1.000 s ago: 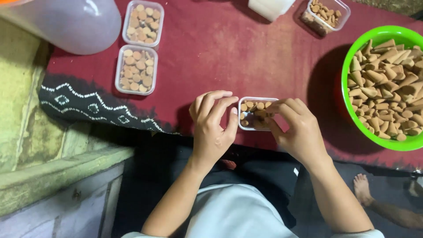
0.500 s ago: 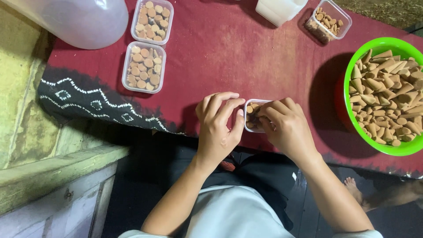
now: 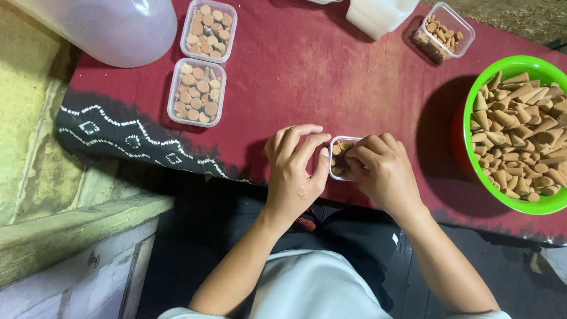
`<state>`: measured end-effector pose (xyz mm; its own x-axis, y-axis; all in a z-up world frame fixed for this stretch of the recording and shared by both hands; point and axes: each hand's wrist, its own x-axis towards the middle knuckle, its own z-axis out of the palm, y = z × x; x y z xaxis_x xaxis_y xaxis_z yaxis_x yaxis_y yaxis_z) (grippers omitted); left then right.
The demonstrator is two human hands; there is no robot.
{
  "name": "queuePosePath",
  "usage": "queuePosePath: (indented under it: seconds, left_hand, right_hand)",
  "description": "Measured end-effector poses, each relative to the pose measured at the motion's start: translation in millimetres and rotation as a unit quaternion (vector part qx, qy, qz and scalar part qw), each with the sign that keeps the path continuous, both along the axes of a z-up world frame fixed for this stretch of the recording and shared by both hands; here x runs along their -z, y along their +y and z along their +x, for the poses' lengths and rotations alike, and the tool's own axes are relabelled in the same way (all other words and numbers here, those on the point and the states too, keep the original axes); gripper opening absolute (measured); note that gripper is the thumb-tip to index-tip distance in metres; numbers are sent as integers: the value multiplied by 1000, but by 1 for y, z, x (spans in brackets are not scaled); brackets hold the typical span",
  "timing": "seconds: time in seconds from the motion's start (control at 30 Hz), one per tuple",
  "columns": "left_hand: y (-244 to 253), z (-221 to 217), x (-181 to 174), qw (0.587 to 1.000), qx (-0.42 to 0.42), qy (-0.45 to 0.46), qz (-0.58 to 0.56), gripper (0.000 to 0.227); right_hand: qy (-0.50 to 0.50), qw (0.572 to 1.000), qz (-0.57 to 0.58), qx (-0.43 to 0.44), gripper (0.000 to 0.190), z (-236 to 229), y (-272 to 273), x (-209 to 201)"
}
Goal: Packing incense cones from a large green bowl into small clear plastic containers on a workshop table.
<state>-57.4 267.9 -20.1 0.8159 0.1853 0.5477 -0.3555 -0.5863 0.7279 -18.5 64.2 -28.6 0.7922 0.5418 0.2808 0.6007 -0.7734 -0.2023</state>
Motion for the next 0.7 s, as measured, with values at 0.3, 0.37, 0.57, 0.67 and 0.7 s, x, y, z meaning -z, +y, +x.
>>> queuePosePath:
  seconds: [0.3, 0.37, 0.57, 0.67, 0.7]
  left_hand:
    - [-2, 1, 2, 1000, 6, 5, 3, 18]
    - [-1, 2, 2, 1000, 5, 4, 4, 18]
    - [-2, 1, 4, 1000, 4, 7, 5, 16]
    - [-2, 1, 4, 1000, 4, 10, 5, 16]
    - [-2, 1, 4, 1000, 3, 14, 5, 17]
  right_hand:
    - [-6, 1000, 7, -5, 19, 2, 1, -5]
    - [-2, 1000, 12, -5, 19, 2, 1, -3]
    - [0, 1000, 24, -8, 19, 1, 2, -4]
    - [6, 999, 34, -10, 18, 1, 0, -5]
    - [7, 999, 36, -11, 18, 1, -1, -5]
